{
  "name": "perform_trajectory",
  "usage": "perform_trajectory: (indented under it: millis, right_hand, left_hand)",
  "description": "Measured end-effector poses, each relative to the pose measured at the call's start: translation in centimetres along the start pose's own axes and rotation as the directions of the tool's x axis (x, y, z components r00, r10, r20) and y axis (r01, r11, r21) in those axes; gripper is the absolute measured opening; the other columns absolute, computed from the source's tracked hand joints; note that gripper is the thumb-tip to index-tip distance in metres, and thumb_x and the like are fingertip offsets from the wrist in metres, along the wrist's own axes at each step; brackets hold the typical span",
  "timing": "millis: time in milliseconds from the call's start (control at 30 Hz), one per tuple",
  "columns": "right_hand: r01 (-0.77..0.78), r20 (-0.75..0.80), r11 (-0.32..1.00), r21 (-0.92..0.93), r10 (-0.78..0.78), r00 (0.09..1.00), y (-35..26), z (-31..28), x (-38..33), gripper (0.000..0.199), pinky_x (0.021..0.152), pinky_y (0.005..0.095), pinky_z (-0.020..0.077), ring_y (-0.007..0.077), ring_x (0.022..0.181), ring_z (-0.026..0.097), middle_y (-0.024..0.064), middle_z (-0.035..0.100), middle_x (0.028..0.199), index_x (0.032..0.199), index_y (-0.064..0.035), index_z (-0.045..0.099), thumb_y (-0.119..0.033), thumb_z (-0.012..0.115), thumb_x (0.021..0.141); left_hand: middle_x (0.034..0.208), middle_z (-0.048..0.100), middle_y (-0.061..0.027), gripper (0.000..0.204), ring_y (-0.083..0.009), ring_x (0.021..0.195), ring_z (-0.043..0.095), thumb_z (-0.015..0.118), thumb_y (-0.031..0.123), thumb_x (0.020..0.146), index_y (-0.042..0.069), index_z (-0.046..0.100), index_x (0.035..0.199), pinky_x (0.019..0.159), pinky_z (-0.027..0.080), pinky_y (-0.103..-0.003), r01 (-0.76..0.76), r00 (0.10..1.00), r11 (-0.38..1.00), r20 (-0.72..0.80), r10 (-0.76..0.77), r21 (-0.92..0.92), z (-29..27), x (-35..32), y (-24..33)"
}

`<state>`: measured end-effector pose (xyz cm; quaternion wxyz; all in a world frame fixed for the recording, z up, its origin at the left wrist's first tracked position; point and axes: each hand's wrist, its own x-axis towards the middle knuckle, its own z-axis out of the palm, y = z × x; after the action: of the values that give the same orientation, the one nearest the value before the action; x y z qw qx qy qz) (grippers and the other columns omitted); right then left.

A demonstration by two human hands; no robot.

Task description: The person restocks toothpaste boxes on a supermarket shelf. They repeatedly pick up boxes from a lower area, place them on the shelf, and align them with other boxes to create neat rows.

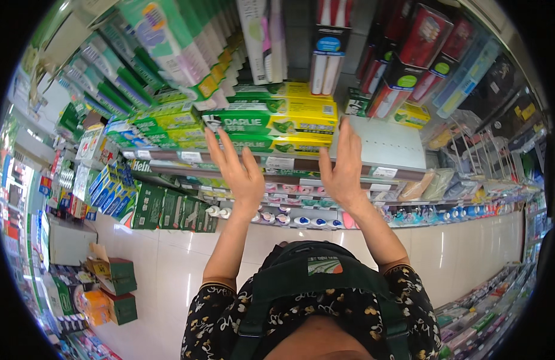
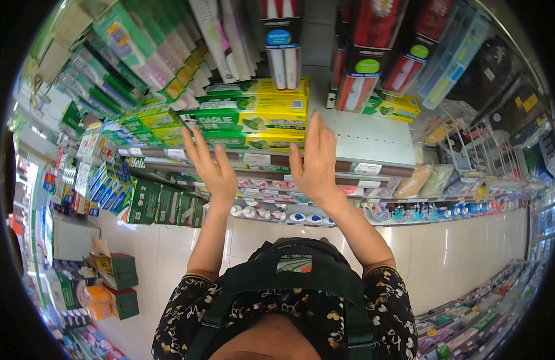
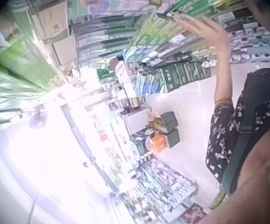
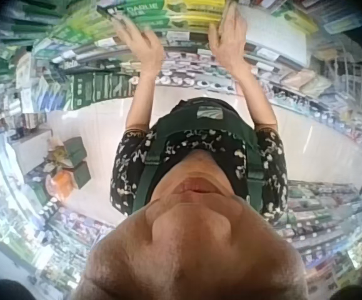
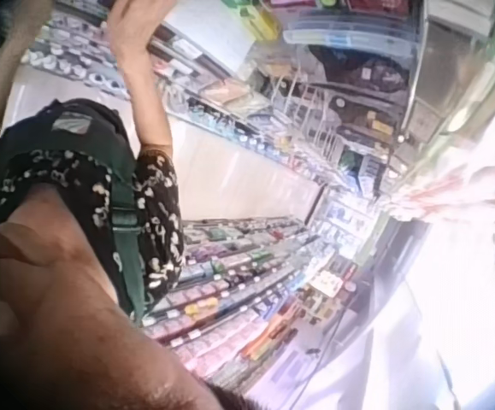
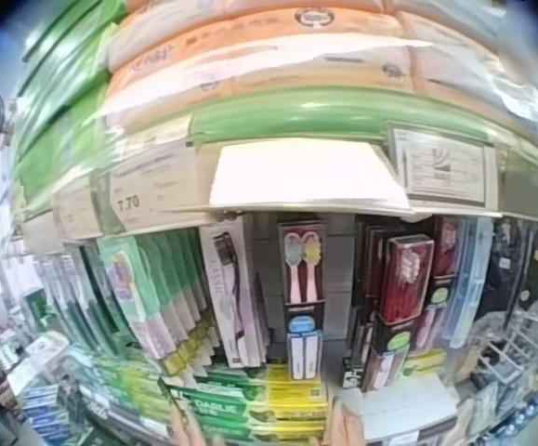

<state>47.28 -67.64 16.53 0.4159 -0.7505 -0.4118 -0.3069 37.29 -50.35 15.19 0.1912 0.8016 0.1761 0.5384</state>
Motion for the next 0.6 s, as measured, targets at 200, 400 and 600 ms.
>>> perform_trajectory:
  millis: [200, 400, 600]
  right_hand:
    - [0.007, 0.013, 0.981, -0.196, -0.004, 1.000, 4.0, -6.1, -2.6, 0.062, 0.095, 0.0482, 0.0395, 0.0421, 0.115, 0.050, 0.0272, 0.051, 0.130, 0.137, 0.0095, 0.043, -0.001, 0.065, 0.080]
    - [-0.254, -0.130, 0.822, -0.509, 0.218, 0.967, 16.3, -12.3, 0.8, 0.051, 0.092, 0.0472, 0.0420, 0.0435, 0.106, 0.053, 0.0279, 0.055, 0.115, 0.132, 0.0079, 0.047, -0.009, 0.062, 0.086]
    - [-0.708, -0.018, 0.701, 0.080, 0.712, 0.702, 23.5, -14.5, 1.5, 0.037, 0.065, 0.0313, 0.0440, 0.0161, 0.074, 0.055, 0.0115, 0.064, 0.085, 0.118, 0.0074, 0.059, -0.019, 0.061, 0.092]
  left_hand:
    - [0.144, 0.039, -0.0284, 0.052, -0.0469, 0.129, 0.042, 0.062, 0.004, 0.085, -0.006, 0.050, 0.135, 0.105, 0.036, -0.054, -0.267, 0.855, 0.767, 0.223, 0.468, -0.584, 2.4, -5.4, 5.6]
    - [0.144, 0.037, -0.0297, 0.056, -0.0479, 0.127, 0.042, 0.064, 0.012, 0.084, -0.005, 0.047, 0.134, 0.105, 0.037, -0.054, -0.013, 0.888, 0.830, 0.375, 0.266, -0.557, 9.1, -2.5, 13.8]
    - [0.134, 0.051, -0.0251, 0.062, -0.0352, 0.122, 0.050, 0.068, 0.026, 0.087, -0.005, 0.045, 0.135, 0.100, 0.040, -0.046, 0.761, 0.544, 0.509, 0.823, -0.161, -0.403, 16.1, 1.6, 14.1]
